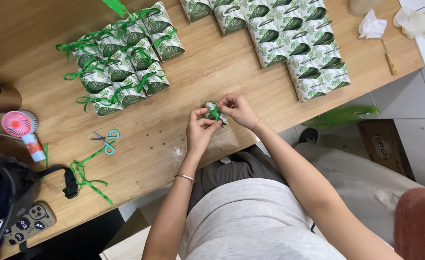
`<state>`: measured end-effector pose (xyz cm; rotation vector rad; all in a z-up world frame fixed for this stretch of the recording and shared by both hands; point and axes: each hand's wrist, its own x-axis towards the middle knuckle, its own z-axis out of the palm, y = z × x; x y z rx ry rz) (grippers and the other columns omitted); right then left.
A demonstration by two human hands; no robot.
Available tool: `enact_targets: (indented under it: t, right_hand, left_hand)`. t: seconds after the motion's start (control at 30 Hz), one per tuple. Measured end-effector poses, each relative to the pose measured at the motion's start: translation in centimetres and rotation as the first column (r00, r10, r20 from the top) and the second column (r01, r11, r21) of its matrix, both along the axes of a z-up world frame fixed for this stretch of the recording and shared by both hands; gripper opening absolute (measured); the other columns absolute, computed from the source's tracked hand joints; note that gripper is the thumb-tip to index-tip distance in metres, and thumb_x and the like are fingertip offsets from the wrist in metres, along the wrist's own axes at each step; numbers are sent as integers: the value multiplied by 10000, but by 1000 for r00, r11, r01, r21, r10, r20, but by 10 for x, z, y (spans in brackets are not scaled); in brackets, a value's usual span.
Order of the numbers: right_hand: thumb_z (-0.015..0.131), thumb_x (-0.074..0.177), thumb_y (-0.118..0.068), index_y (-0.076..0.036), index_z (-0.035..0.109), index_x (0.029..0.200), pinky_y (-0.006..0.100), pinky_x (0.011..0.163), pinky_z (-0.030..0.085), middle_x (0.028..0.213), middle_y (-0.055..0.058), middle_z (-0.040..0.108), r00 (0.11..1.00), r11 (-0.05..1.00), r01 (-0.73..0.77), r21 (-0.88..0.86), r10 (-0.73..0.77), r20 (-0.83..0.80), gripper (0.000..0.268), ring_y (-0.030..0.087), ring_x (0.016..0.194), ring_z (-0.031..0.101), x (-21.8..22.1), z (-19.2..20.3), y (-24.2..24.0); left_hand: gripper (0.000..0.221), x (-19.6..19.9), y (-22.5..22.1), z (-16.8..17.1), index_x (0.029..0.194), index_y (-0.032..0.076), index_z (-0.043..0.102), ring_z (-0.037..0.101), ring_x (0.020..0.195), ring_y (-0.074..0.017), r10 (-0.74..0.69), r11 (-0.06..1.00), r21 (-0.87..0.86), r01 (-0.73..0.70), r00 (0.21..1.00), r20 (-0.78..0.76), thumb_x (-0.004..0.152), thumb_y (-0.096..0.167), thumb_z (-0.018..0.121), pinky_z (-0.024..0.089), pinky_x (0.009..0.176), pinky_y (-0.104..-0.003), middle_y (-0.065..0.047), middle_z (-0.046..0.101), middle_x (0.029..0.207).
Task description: The person is wrapping individual products in decorative paper and tying them with green ribbons.
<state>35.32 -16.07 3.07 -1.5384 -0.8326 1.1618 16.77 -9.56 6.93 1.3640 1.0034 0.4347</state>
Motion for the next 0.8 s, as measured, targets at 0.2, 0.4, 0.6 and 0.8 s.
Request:
enact_targets:
  t: [0.2,0.4,0.6,0.8]
  right_hand:
    - [708,925,-96,-18,686,946,247,668,517,819,0,671,975,984,-176,-1,175,137,84,57,733,584,20,5,35]
    - [733,860,-117,-53,687,931,343,692,554,821,93,723,766,896,-442,-45,403,501,106,195,744,697,30,18,75]
    - [674,908,-169,-74,611,1002,424,717,545,866,130,720,579,770,-628,-109,557,595,148,338,804,698,23,35,101]
    - [608,947,-221,-76,536,1051,499,692,504,815,156,698,460,711,-668,-220,627,629,192,394,803,670,8,36,109]
  left_hand:
    - [641,9,-27,-23,1279,-16,416,750,768,-154,114,987,-121,-106,992,62,809,55,847,575,734,-251,-143,775,850]
    - [518,17,-42,-30,1159,124,407,751,839,-192,416,664,-694,-278,909,35,819,46,790,527,684,-242,-112,747,971]
    - [266,23,-52,-37,1015,161,567,752,894,-144,390,604,-772,-199,918,68,850,64,751,464,652,-207,-29,763,944]
    - [212,29,-62,-64,966,176,573,737,860,-127,404,565,-800,-203,913,54,869,60,722,428,611,-232,-13,747,916]
